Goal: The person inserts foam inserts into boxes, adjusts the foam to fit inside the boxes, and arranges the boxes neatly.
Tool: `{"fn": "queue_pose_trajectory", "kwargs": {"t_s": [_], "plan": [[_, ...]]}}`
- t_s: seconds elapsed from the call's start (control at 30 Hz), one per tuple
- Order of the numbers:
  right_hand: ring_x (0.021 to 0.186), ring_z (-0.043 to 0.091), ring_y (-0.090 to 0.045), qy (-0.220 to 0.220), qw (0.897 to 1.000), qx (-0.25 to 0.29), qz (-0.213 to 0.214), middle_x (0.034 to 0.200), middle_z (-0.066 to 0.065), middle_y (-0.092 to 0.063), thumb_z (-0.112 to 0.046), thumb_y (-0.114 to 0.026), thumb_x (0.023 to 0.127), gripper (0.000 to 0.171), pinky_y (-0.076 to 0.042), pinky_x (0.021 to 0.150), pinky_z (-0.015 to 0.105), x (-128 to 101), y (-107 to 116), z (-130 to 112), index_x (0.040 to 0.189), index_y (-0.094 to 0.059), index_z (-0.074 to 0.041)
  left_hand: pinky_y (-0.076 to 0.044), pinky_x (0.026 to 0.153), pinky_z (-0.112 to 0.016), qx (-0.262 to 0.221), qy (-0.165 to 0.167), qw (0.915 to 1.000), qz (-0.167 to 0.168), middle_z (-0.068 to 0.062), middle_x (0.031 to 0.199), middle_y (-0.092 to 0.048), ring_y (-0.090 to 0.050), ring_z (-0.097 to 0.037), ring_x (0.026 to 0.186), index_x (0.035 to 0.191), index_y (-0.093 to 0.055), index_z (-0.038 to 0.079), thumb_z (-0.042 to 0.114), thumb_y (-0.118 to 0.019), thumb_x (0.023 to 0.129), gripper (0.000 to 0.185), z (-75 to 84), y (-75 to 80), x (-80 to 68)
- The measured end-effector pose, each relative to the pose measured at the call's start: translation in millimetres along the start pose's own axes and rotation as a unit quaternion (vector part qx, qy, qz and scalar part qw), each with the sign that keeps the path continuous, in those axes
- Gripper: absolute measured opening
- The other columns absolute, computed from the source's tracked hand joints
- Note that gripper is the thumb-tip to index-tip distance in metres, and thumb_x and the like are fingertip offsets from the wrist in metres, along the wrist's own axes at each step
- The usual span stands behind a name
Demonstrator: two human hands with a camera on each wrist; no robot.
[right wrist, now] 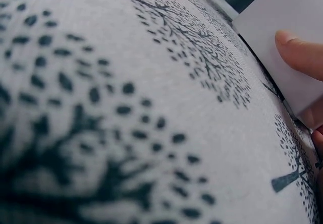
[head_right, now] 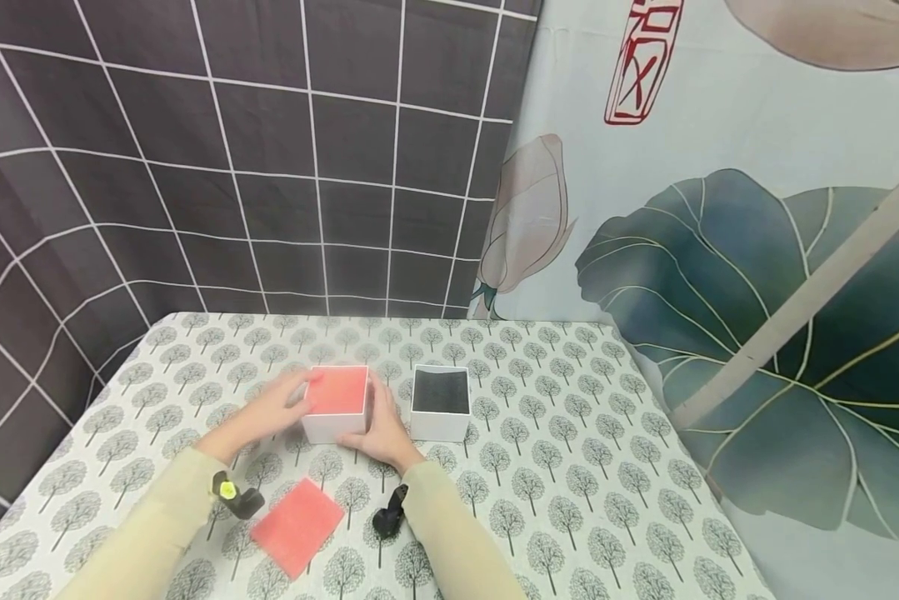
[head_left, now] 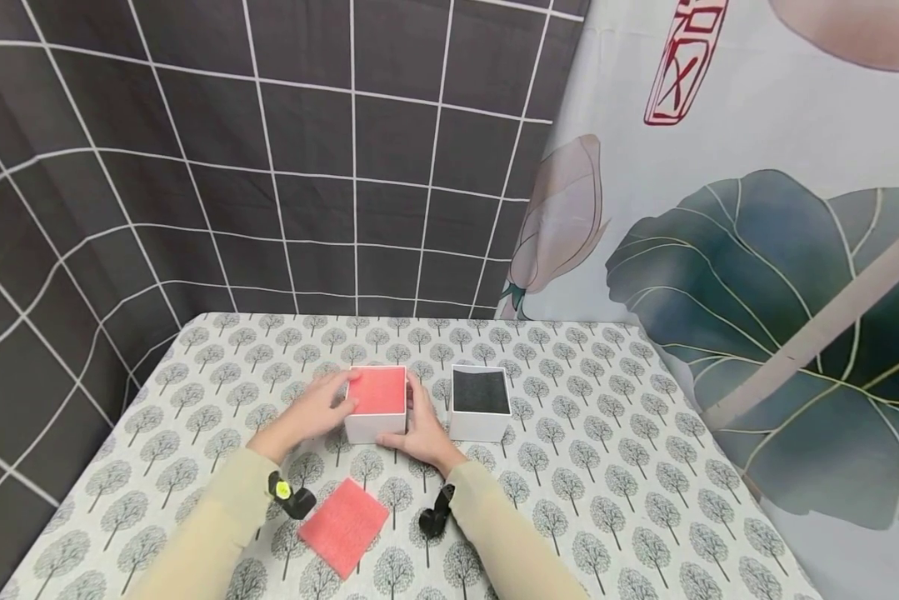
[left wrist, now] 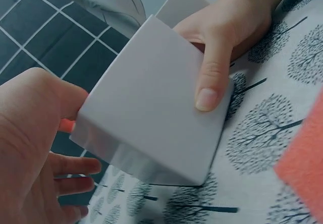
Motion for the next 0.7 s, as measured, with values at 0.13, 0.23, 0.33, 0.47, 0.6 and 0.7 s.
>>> {"fn": "queue_pose_trajectory", "kwargs": {"t_s": [0.13, 0.23, 0.33, 0.47, 0.6, 0.7], "plan": [[0.121, 0.02, -0.043, 0.0, 1.0, 0.004, 0.001, 0.14, 0.007, -0.033, -0.027, -0.087, 0.059, 0.122, -0.036, 0.102, 0.044, 0.8, -0.2, -0.3, 0.15, -0.006, -0.019, -0.021, 0.102, -0.066, -0.022, -0.004, 0.9995, 0.02, -0.024, 0.143, -0.032, -0.028, -0.043, 0.13, 0.143, -0.034, 0.008, 0.03, -0.049, 0.096, 0.054, -2.4, -2.7, -4.1], [0.12, 0.019, -0.044, -0.005, 1.0, 0.014, 0.002, 0.139, 0.005, -0.034, -0.026, -0.087, 0.058, 0.122, -0.036, 0.101, 0.042, 1.1, -0.1, -0.2, 0.149, -0.007, -0.026, -0.022, 0.103, -0.064, -0.018, -0.004, 0.9992, 0.035, -0.023, 0.145, -0.029, -0.027, -0.041, 0.131, 0.146, -0.028, 0.011, 0.039, -0.044, 0.097, 0.059, -3.0, -3.5, -7.7], [0.119, 0.017, -0.044, -0.012, 1.0, 0.019, 0.001, 0.139, 0.002, -0.035, -0.026, -0.087, 0.058, 0.122, -0.036, 0.101, 0.04, 0.7, 0.0, 0.2, 0.148, -0.006, -0.034, -0.023, 0.102, -0.064, -0.017, 0.013, 0.9988, 0.044, -0.021, 0.147, -0.026, -0.026, -0.041, 0.132, 0.148, -0.022, 0.014, 0.047, -0.041, 0.095, 0.065, -3.3, -3.4, -12.3], [0.119, 0.017, -0.044, -0.012, 1.0, 0.023, -0.001, 0.138, 0.002, -0.035, -0.024, -0.088, 0.058, 0.122, -0.037, 0.101, 0.039, -0.1, -0.2, 0.0, 0.148, -0.005, -0.034, -0.024, 0.1, -0.066, -0.001, 0.041, 0.9976, 0.055, -0.021, 0.148, -0.025, -0.025, -0.042, 0.132, 0.148, -0.021, 0.012, 0.054, -0.043, 0.092, 0.073, -2.3, -2.4, -19.2], [0.118, 0.02, -0.045, 0.0, 1.0, 0.024, -0.001, 0.137, 0.006, -0.035, -0.023, -0.087, 0.059, 0.121, -0.039, 0.099, 0.041, -0.3, -0.4, -1.0, 0.149, -0.006, -0.026, -0.027, 0.1, -0.064, 0.025, 0.078, 0.9943, 0.068, -0.022, 0.145, -0.031, -0.029, -0.042, 0.13, 0.145, -0.026, 0.007, 0.058, -0.042, 0.091, 0.077, -1.1, -2.3, -26.9], [0.117, 0.02, -0.046, -0.002, 1.0, 0.026, 0.0, 0.137, 0.006, -0.035, -0.023, -0.087, 0.058, 0.122, -0.04, 0.098, 0.042, -0.5, -0.6, -1.3, 0.15, -0.006, -0.024, -0.031, 0.099, -0.063, 0.036, 0.105, 0.9911, 0.074, -0.025, 0.141, -0.034, -0.033, -0.042, 0.128, 0.143, -0.03, 0.002, 0.062, -0.04, 0.089, 0.081, -0.9, -4.0, -33.5]]}}
Point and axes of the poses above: each hand's wrist, its own x-axis towards the middle knuckle, its own y-axis out of the back of the hand, z = x × y, the point moved 4 cm from there along x, towards the middle knuckle
